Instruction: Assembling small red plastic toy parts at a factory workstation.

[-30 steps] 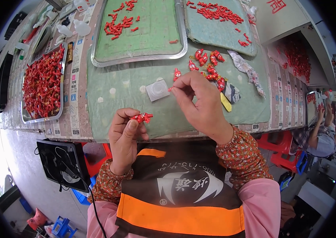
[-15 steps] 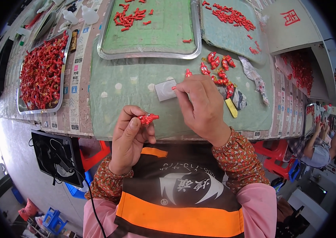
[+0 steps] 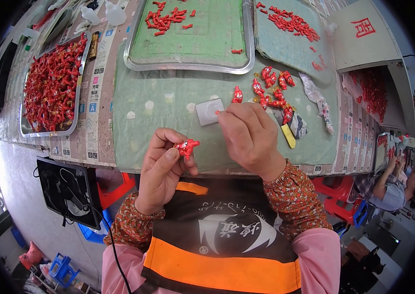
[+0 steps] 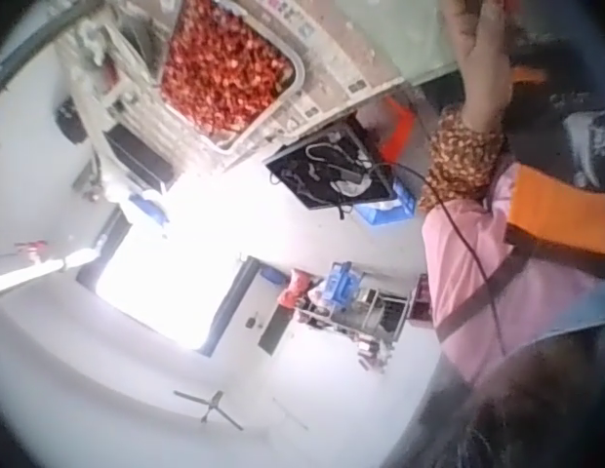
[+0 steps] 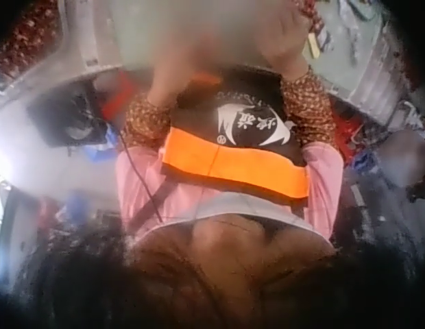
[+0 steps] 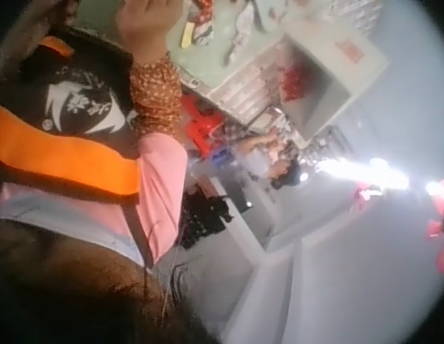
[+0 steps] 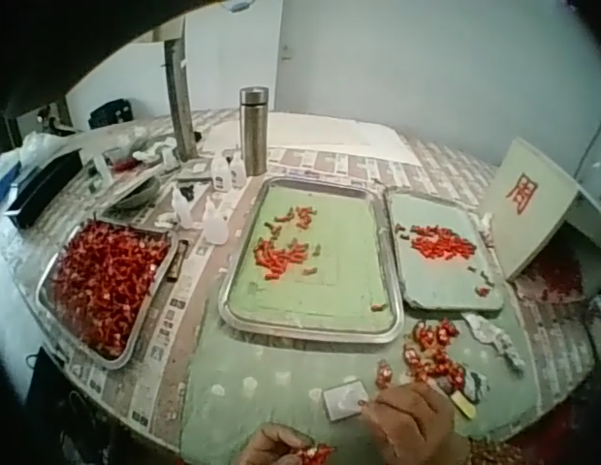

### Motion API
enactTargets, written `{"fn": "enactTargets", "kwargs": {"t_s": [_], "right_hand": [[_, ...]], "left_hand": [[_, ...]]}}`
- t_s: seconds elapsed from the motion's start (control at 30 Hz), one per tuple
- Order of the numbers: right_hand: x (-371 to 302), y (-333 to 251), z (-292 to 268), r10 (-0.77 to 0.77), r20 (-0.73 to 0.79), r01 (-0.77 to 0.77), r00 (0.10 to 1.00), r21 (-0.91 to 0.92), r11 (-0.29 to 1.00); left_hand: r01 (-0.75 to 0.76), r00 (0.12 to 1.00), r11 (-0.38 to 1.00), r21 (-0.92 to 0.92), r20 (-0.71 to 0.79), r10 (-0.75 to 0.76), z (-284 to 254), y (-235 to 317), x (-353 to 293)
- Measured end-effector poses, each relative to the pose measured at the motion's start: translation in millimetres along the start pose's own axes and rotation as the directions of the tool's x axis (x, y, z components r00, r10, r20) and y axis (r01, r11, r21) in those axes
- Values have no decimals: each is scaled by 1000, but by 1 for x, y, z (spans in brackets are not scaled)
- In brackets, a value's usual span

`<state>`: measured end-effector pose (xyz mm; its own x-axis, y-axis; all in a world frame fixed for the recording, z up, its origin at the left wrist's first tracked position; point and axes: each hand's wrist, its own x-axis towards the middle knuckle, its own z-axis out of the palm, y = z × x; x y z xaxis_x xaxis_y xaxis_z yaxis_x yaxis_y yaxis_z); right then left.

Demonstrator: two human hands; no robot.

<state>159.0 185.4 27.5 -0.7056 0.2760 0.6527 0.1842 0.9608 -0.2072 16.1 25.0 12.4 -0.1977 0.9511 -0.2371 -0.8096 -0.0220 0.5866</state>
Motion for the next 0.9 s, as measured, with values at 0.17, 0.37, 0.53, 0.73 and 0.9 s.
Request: {"fn": "enactTargets", "kwargs": {"t_s": [0.17,0.37,0.53,0.73,0.9], "right_hand": [[1,0,-4,47,1,-47,999,42,998],[3,0,-2,115,-28,-113,993,70,991],[-1,-6,-9,337,45,-336,940,275,901],[1,-14,-22,728,408,-727,551,663,179],[-3,-16,-28,695,558,-748,454,663,-45]], "left_hand": [[46,997,998,51,-57,-43,6,5,0],[24,999,998,51,-25,-23,3,-1,-1],[27,999,997,72,-28,-25,5,0,-1],[23,999,988,155,-38,-18,7,-4,-2],[3,999,991,134,-36,2,16,-6,0]]}}
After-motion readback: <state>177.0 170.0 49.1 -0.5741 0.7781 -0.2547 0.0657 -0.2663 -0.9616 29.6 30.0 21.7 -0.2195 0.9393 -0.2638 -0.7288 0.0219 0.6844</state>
